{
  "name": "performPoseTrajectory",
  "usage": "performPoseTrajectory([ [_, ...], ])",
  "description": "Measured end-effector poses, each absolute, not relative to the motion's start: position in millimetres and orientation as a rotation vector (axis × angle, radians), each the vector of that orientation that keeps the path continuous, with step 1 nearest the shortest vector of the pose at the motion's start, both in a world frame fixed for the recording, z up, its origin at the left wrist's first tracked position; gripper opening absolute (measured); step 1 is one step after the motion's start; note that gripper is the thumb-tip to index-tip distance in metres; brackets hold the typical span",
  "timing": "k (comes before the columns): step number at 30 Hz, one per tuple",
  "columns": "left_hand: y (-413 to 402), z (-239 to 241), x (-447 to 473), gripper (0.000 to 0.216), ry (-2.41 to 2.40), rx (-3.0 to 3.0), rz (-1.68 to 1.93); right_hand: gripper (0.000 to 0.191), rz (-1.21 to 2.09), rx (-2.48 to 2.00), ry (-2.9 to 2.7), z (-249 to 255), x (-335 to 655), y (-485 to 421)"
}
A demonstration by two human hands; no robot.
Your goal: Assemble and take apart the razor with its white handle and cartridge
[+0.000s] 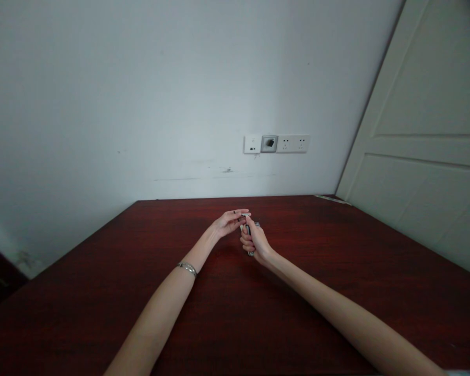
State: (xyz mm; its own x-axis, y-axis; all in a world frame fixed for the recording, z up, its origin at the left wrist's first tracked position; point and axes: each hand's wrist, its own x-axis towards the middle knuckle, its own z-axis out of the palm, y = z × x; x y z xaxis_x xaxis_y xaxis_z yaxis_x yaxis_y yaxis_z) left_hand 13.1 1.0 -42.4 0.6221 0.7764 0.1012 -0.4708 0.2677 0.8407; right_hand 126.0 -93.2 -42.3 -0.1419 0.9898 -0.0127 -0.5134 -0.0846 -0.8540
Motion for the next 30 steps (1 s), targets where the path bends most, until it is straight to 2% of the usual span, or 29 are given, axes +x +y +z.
performPoseTrajectory([
  [13,27.1,-64.0,1.1,0.032,0.586,0.806,0.852,0.044,1.518,-0.744,-0.838,-45.9,133.1,-86.2],
  [30,28.1,-68.2,-11.7,0.040,0.743,1.107,0.777,0.044,1.505,-0.782,-0.889,-48.2,133.1,-86.1],
])
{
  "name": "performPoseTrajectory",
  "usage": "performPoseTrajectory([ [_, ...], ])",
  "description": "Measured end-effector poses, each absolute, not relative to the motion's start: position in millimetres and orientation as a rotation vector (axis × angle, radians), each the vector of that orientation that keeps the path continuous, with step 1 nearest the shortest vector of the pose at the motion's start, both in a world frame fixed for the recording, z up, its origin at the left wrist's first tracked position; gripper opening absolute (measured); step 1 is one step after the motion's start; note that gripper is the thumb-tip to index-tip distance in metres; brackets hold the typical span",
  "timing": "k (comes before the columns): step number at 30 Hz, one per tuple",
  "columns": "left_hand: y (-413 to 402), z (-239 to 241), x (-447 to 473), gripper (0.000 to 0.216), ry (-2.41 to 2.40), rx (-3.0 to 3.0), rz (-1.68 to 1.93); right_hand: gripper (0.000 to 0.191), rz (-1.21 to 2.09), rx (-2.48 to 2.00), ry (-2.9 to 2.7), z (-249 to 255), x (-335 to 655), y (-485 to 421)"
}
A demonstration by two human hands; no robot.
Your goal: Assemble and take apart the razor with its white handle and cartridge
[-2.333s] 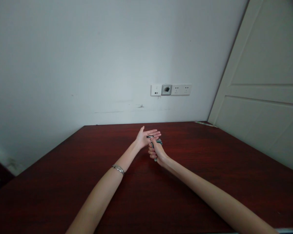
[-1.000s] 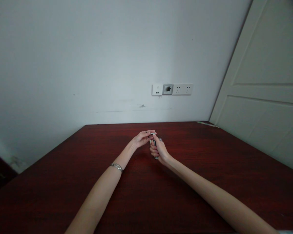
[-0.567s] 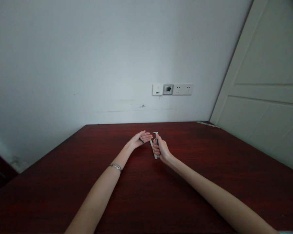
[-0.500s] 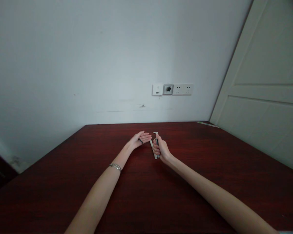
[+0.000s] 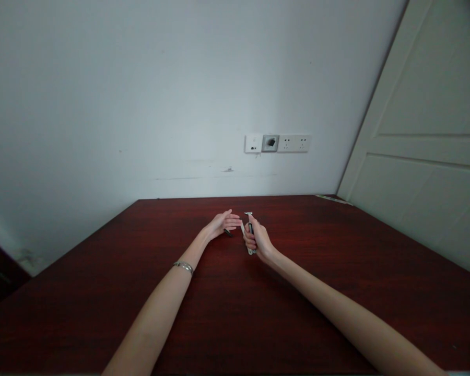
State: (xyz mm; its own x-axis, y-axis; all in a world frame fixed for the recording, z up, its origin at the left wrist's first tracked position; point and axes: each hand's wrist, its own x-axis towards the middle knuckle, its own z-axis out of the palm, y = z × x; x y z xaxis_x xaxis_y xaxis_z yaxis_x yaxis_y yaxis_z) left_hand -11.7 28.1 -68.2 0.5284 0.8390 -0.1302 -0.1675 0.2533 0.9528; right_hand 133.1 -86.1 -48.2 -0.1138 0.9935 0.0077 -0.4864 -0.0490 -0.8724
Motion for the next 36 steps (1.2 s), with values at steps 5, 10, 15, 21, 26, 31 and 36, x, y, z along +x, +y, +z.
performPoseTrajectory([
  [5,24.1,-62.1,-15.4,0.035,0.795,1.206,0.793,0.043,1.529,-0.797,-0.895,-49.0,134.2,-85.1],
  [10,22.0,-44.2,-22.7,0.024,0.984,1.388,0.874,0.034,1.570,-0.790,-0.933,-47.8,138.2,-79.2],
  [15,15.5,-7.9,-37.5,0.021,1.005,1.443,0.842,0.021,1.433,-0.787,-0.955,-43.5,147.6,-71.4],
  [21,-0.5,25.6,-48.0,0.029,0.952,1.671,0.628,0.026,1.087,-0.927,-1.129,-33.8,163.1,-67.2],
  [26,-18.0,20.8,-29.6,0.033,0.875,1.888,0.372,0.028,0.979,-0.920,-1.111,-30.9,166.7,-64.7],
  [31,-34.4,-3.0,-2.6,0.038,0.647,1.879,0.403,0.026,0.966,-0.922,-1.165,-33.7,162.5,-65.2],
  [36,-37.7,-18.3,9.0,0.032,0.590,1.834,0.576,0.027,0.989,-0.905,-1.210,-34.7,157.7,-68.8],
])
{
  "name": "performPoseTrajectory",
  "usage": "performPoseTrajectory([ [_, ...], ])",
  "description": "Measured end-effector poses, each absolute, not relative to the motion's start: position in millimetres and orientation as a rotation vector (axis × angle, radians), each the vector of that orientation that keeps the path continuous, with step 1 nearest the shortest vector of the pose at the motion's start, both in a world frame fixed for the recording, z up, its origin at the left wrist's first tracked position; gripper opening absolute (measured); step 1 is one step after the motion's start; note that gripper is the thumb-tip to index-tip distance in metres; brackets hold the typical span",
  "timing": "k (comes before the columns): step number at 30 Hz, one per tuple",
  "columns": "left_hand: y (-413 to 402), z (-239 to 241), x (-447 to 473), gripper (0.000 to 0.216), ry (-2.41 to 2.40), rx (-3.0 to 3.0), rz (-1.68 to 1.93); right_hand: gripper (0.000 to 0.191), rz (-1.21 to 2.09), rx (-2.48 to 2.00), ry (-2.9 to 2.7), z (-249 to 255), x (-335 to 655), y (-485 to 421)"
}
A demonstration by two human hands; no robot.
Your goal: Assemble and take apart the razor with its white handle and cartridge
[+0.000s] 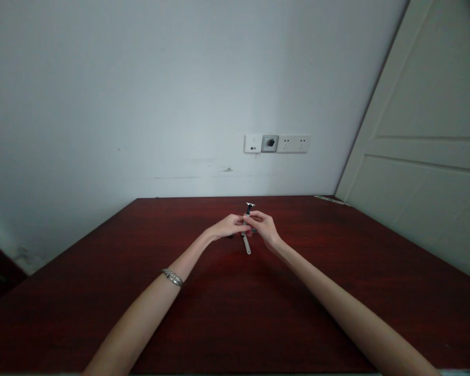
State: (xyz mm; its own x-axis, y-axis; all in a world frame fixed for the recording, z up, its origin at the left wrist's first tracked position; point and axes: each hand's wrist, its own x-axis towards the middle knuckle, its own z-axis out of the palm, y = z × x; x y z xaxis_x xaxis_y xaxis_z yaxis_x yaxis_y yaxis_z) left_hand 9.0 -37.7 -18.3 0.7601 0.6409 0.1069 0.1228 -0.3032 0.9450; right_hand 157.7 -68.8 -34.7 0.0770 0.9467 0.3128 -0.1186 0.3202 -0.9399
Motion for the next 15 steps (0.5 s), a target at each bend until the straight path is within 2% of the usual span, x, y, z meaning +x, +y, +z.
performPoseTrajectory([
  [5,-33.8,-13.9,-1.2,0.036,0.643,1.713,0.584,0.041,1.059,-0.862,-1.195,-36.9,166.7,-62.4],
  [7,-30.9,-11.0,-8.8,0.037,0.655,1.655,0.601,0.041,1.020,-0.932,-1.237,-41.9,173.2,-58.2],
  [11,-23.1,-8.7,-19.4,0.034,0.642,1.601,0.679,0.024,0.487,-1.249,-1.683,-56.2,178.0,-60.1],
  [15,-17.5,-9.0,-21.3,0.031,0.675,1.606,0.726,0.029,0.022,-1.551,-2.100,-63.8,166.8,-75.0],
])
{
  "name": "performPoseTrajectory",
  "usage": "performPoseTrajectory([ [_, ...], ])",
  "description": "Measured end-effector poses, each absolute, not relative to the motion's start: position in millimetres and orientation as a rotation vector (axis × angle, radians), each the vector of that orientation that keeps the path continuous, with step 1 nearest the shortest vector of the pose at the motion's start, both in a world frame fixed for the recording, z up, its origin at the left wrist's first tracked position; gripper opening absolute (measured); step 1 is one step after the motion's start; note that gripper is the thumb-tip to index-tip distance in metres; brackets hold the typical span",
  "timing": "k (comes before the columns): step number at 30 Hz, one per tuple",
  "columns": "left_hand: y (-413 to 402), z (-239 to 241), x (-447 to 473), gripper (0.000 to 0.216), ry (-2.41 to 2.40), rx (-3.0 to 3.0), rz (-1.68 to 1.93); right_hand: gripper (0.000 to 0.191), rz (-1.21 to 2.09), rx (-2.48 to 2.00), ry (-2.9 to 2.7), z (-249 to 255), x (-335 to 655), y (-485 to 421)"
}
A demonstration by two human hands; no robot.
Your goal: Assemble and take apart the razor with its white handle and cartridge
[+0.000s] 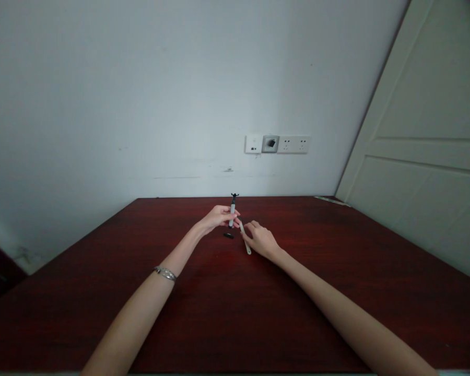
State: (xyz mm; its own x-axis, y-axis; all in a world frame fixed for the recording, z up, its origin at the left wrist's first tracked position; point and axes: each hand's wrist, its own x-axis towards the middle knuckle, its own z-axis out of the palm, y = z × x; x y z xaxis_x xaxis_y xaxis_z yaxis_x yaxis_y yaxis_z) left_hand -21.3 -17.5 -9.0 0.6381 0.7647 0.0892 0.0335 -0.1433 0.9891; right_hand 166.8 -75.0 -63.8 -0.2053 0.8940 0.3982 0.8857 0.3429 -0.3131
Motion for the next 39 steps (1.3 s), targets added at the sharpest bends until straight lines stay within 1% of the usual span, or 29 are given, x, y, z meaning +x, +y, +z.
performPoseTrajectory([
  [3,-15.6,-10.2,-20.8,0.031,0.702,1.605,0.751,0.036,-0.078,-1.712,-2.208,-64.6,156.5,-82.6],
  [8,-15.0,-13.1,-20.3,0.031,0.719,1.616,0.775,0.042,-0.038,-1.762,-2.254,-63.5,151.9,-82.7],
  [13,-17.5,-12.9,-19.3,0.030,0.719,1.631,0.776,0.042,0.091,-1.739,-2.281,-61.0,155.2,-80.4],
  [17,-16.7,-13.8,-19.1,0.029,0.736,1.632,0.766,0.046,0.184,-1.729,-2.243,-62.6,157.7,-77.7],
  [19,-14.8,-15.8,-19.6,0.029,0.728,1.629,0.768,0.047,0.211,-1.673,-2.210,-65.0,160.2,-74.7],
  [22,-12.0,-19.2,-20.9,0.033,0.693,1.613,0.790,0.042,0.230,-1.494,-2.162,-68.6,167.1,-66.4],
  [26,-11.7,-20.9,-22.3,0.039,0.653,1.605,0.840,0.039,0.128,-1.314,-2.032,-70.5,182.4,-49.8],
  [30,-13.7,-20.5,-22.3,0.033,0.677,1.654,0.862,0.035,0.073,-1.335,-1.890,-66.2,202.1,-37.5],
  [34,-13.0,-23.4,-19.9,0.028,0.671,1.697,0.907,0.040,0.041,-1.371,-1.759,-53.3,221.1,-38.8],
  [39,-7.7,-31.4,-16.0,0.026,0.696,1.749,0.952,0.051,-0.162,-1.389,-1.930,-32.7,228.4,-55.9],
])
